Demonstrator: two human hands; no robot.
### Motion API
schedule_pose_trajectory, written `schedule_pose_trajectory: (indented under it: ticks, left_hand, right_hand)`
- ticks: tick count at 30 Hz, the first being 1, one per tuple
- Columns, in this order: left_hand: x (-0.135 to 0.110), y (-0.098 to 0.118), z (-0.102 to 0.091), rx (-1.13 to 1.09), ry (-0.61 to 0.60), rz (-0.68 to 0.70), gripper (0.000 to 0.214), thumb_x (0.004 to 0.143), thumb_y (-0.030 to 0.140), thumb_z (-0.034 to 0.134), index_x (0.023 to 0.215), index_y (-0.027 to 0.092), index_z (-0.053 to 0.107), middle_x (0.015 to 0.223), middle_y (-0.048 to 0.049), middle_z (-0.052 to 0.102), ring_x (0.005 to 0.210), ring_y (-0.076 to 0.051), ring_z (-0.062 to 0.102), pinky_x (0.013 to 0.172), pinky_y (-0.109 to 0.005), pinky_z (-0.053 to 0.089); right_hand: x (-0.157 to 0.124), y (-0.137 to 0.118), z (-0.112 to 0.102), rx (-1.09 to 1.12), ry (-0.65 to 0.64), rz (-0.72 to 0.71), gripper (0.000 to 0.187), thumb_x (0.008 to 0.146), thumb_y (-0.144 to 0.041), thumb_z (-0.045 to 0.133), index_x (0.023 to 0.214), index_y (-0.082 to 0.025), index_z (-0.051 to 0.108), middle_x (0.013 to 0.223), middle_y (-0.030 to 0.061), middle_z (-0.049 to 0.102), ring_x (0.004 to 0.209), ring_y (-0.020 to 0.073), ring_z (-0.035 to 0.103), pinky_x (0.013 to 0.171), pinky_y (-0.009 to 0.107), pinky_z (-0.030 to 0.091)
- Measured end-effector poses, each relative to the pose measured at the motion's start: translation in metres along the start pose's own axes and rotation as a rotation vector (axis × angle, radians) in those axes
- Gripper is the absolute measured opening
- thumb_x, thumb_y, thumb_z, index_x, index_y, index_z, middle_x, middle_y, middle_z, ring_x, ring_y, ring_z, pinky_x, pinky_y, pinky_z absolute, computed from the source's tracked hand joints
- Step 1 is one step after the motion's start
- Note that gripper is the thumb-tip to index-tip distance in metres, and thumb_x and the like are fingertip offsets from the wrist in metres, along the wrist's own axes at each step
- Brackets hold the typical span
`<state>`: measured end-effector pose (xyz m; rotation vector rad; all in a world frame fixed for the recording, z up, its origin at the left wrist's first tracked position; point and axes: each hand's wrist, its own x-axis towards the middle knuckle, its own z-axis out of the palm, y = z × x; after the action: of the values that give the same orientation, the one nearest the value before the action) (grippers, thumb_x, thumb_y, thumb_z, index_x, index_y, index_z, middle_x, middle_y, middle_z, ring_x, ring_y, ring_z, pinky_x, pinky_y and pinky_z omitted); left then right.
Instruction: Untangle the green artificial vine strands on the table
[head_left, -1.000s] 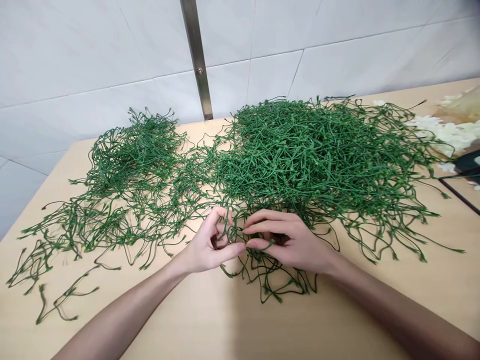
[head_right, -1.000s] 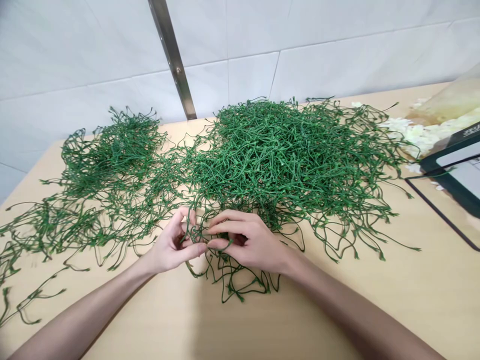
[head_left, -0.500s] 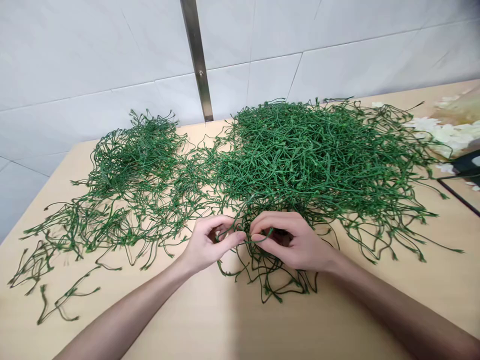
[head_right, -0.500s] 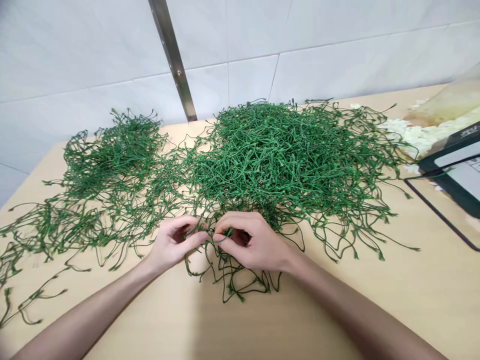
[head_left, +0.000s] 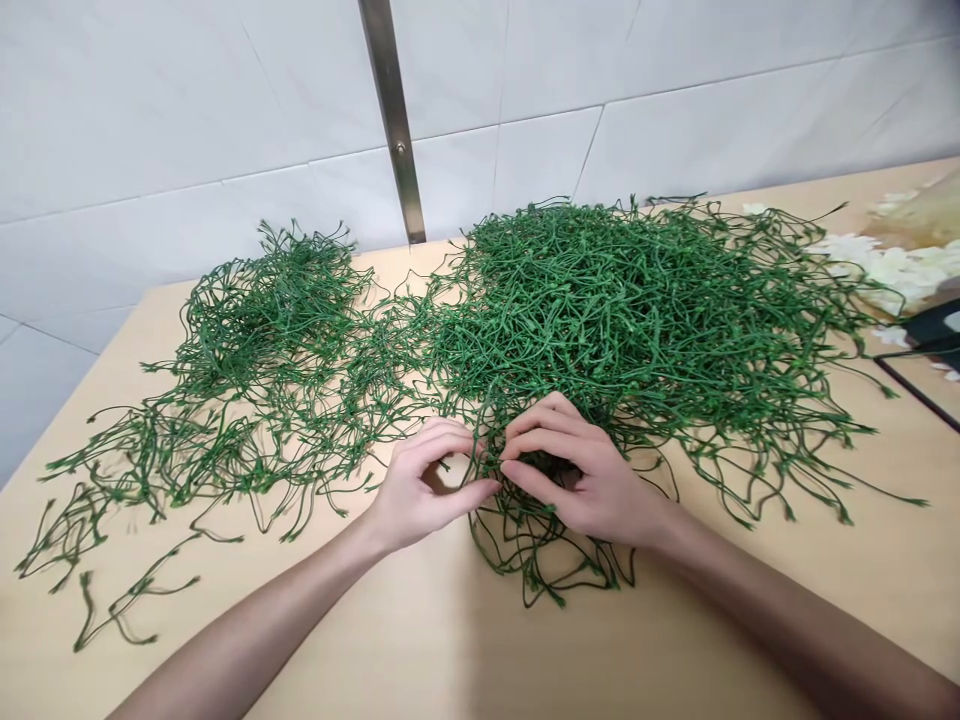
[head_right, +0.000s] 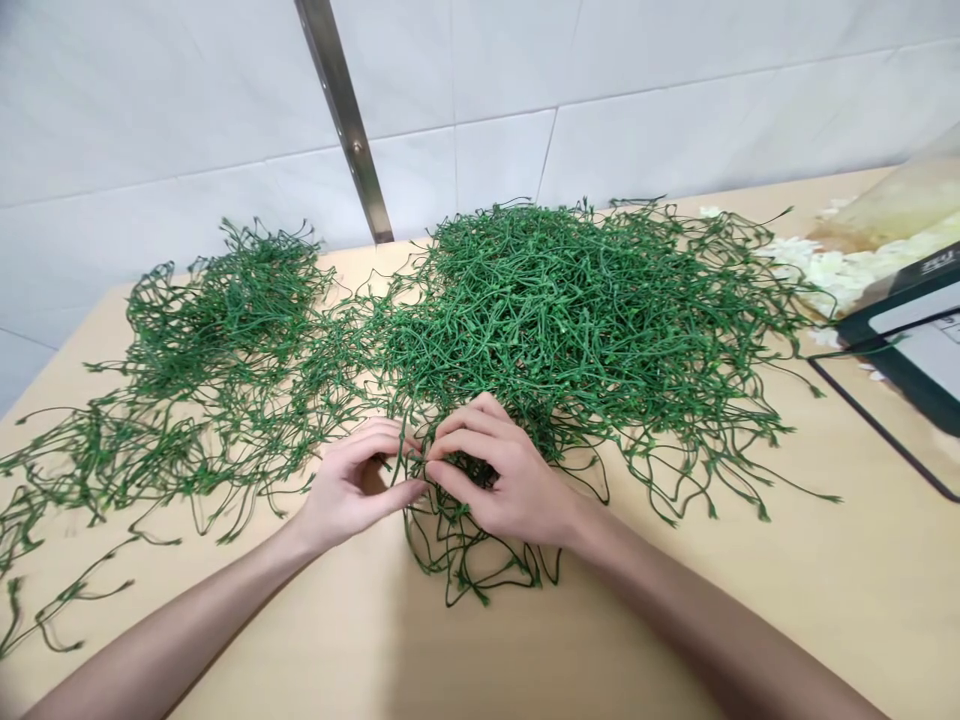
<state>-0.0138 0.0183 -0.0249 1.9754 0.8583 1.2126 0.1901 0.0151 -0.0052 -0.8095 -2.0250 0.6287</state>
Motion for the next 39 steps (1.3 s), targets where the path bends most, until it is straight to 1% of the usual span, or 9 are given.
schedule_pose_trajectory:
  ticks: [9, 12, 15, 22, 27, 31, 33, 36, 39]
  left_hand:
    - [-0.001, 0.008, 0.0, 0.04, 0.083, 0.175, 0.023, 0.079, 0.005, 0.066, 0.1, 0.015, 0.064, 0.099, -0.0119, 0.074, 0.102, -0.023, 0.069, 0.09, -0.04, 0.057]
    - [-0.003, 0.012, 0.0, 0.102, 0.105, 0.333, 0.03, 0.078, 0.0, 0.062, 0.105, 0.013, 0.063, 0.092, -0.0117, 0.073, 0.098, -0.024, 0.069, 0.085, -0.041, 0.059]
    - [-0.004, 0.013, 0.002, 0.143, 0.108, 0.371, 0.032, 0.08, -0.001, 0.059, 0.109, 0.013, 0.06, 0.086, -0.0097, 0.07, 0.083, -0.019, 0.067, 0.074, -0.035, 0.058]
    - [-0.007, 0.01, -0.002, 0.133, -0.018, 0.106, 0.019, 0.091, 0.013, 0.052, 0.108, 0.014, 0.059, 0.077, -0.0049, 0.06, 0.07, -0.014, 0.053, 0.063, -0.027, 0.046]
    - [-0.001, 0.013, -0.014, -0.098, -0.212, -0.21, 0.027, 0.092, 0.035, 0.051, 0.093, 0.014, 0.068, 0.075, -0.005, 0.057, 0.073, -0.017, 0.051, 0.066, -0.03, 0.043]
    - [0.004, 0.013, -0.017, -0.123, -0.269, -0.242, 0.04, 0.089, 0.05, 0.051, 0.073, 0.015, 0.063, 0.07, -0.0038, 0.051, 0.073, -0.018, 0.047, 0.068, -0.032, 0.041]
    - [0.006, 0.013, -0.016, -0.129, -0.233, -0.202, 0.041, 0.087, 0.052, 0.053, 0.068, 0.017, 0.058, 0.072, -0.0043, 0.052, 0.074, -0.018, 0.048, 0.068, -0.033, 0.042]
    - [0.005, 0.012, -0.012, -0.168, -0.158, -0.17, 0.034, 0.085, 0.045, 0.061, 0.067, 0.017, 0.055, 0.075, -0.0047, 0.056, 0.075, -0.017, 0.053, 0.067, -0.031, 0.045]
    - [0.002, 0.011, -0.008, -0.192, -0.141, -0.266, 0.024, 0.083, 0.038, 0.066, 0.075, 0.016, 0.06, 0.073, -0.0037, 0.06, 0.069, -0.015, 0.055, 0.063, -0.028, 0.045]
  right_hand:
    - [0.001, 0.001, 0.0, 0.034, 0.104, -0.023, 0.01, 0.085, -0.008, 0.061, 0.089, -0.018, 0.062, 0.088, 0.0051, 0.067, 0.086, 0.0173, 0.055, 0.08, 0.036, 0.045]
    - [0.002, -0.002, 0.0, 0.041, 0.13, -0.078, 0.013, 0.084, -0.006, 0.061, 0.09, -0.018, 0.062, 0.086, 0.005, 0.068, 0.083, 0.0172, 0.056, 0.078, 0.037, 0.046]
    - [0.002, -0.002, 0.0, -0.015, 0.2, -0.148, 0.018, 0.082, -0.004, 0.062, 0.092, -0.019, 0.062, 0.084, 0.0051, 0.068, 0.079, 0.0176, 0.058, 0.077, 0.038, 0.046]
    - [0.002, 0.003, 0.0, -0.104, 0.289, -0.163, 0.02, 0.081, -0.002, 0.062, 0.092, -0.019, 0.064, 0.084, 0.0065, 0.067, 0.079, 0.0184, 0.058, 0.073, 0.039, 0.046]
    - [0.0, 0.005, -0.001, 0.125, 0.122, -0.031, 0.013, 0.085, -0.006, 0.059, 0.089, -0.018, 0.063, 0.078, 0.0029, 0.066, 0.075, 0.0151, 0.057, 0.072, 0.034, 0.048]
    - [0.001, 0.004, -0.005, 0.252, 0.014, 0.166, 0.008, 0.088, -0.016, 0.059, 0.083, -0.018, 0.064, 0.075, 0.0021, 0.065, 0.071, 0.0136, 0.057, 0.068, 0.03, 0.048]
    - [0.003, 0.002, -0.009, 0.313, -0.048, 0.256, 0.01, 0.088, -0.021, 0.06, 0.08, -0.017, 0.066, 0.074, 0.0026, 0.066, 0.068, 0.0132, 0.058, 0.064, 0.028, 0.048]
    - [0.005, -0.001, -0.015, 0.395, -0.114, 0.342, 0.014, 0.087, -0.025, 0.062, 0.078, -0.016, 0.067, 0.072, 0.0036, 0.067, 0.066, 0.013, 0.059, 0.059, 0.025, 0.047]
    - [0.006, -0.001, -0.017, 0.463, -0.143, 0.395, 0.014, 0.085, -0.027, 0.064, 0.078, -0.015, 0.068, 0.072, 0.004, 0.067, 0.065, 0.0127, 0.059, 0.058, 0.025, 0.047]
